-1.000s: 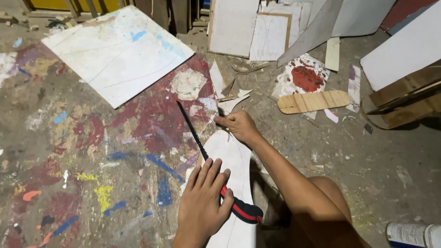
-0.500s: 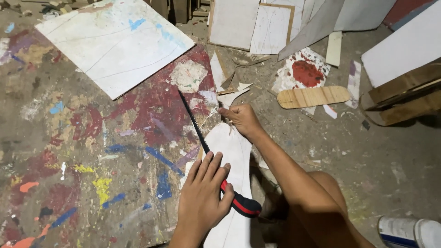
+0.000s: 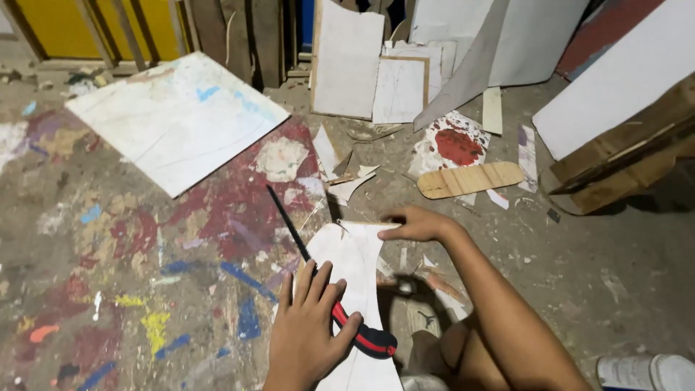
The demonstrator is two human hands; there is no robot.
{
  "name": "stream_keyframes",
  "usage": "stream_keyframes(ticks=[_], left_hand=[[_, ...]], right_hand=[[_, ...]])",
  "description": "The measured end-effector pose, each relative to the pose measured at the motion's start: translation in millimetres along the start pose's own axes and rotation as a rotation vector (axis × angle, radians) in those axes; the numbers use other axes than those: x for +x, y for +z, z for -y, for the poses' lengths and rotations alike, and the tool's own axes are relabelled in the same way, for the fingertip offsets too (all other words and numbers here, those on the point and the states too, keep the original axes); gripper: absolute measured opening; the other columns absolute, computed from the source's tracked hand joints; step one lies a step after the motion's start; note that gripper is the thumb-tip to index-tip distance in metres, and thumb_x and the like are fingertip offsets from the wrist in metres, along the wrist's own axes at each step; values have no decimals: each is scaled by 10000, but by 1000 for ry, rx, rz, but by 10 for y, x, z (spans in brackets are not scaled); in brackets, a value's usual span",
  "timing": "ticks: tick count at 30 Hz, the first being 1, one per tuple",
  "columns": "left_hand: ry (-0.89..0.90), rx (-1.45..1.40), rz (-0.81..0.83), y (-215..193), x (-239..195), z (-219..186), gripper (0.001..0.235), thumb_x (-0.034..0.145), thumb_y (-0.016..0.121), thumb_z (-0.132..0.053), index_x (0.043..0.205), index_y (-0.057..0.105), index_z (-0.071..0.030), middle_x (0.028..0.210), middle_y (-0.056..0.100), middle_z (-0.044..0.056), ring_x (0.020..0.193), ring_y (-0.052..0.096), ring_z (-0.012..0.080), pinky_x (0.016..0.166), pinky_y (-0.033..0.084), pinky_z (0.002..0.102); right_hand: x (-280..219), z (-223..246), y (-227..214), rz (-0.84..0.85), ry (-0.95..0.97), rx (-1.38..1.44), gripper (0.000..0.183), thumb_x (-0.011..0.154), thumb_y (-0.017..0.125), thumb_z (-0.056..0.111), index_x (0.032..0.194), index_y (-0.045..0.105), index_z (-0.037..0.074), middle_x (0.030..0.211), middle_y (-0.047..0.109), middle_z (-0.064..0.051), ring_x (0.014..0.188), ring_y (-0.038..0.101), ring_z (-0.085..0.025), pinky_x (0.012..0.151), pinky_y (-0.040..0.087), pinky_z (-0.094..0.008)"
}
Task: Using a utility knife to cut a curved shape out of a thin white board on a workbench
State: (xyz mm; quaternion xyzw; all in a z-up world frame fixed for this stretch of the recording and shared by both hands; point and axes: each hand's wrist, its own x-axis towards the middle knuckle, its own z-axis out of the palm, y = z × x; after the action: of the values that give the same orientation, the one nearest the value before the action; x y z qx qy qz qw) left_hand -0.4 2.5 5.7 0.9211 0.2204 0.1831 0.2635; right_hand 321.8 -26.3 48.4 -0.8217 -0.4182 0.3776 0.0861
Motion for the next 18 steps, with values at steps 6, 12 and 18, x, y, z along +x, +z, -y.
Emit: stream_keyframes(ticks=[6, 12, 18], left_hand=[[-33, -2, 46, 14, 48, 7, 552, 960, 478, -574, 1281, 661, -163, 1605, 410, 100, 1549, 204, 347, 1228, 52, 623], [-1, -10, -27, 20, 60, 48, 505, 935, 522, -532, 1228, 661, -145, 1584, 440, 117, 1528, 246, 368, 1200, 118, 639], [1, 10, 8, 37, 45, 26, 512, 949, 485, -521, 1241, 655, -136, 1600, 407, 130, 1538, 218, 382, 1214, 99, 650]], right_hand=[[162, 10, -9, 189, -53, -120, 546, 774, 692, 667, 840, 702, 125, 753, 556, 23, 677, 487, -133, 650, 321, -295], [295, 346, -131, 372, 80, -216, 511, 812, 755, 613, 754, 597, 131, 663, 623, -23, 553, 496, -136, 537, 367, -283], [95, 610, -140, 168, 184, -415, 606, 692, 786, 662, 838, 763, 74, 862, 748, -80, 796, 673, -226, 718, 460, -347]])
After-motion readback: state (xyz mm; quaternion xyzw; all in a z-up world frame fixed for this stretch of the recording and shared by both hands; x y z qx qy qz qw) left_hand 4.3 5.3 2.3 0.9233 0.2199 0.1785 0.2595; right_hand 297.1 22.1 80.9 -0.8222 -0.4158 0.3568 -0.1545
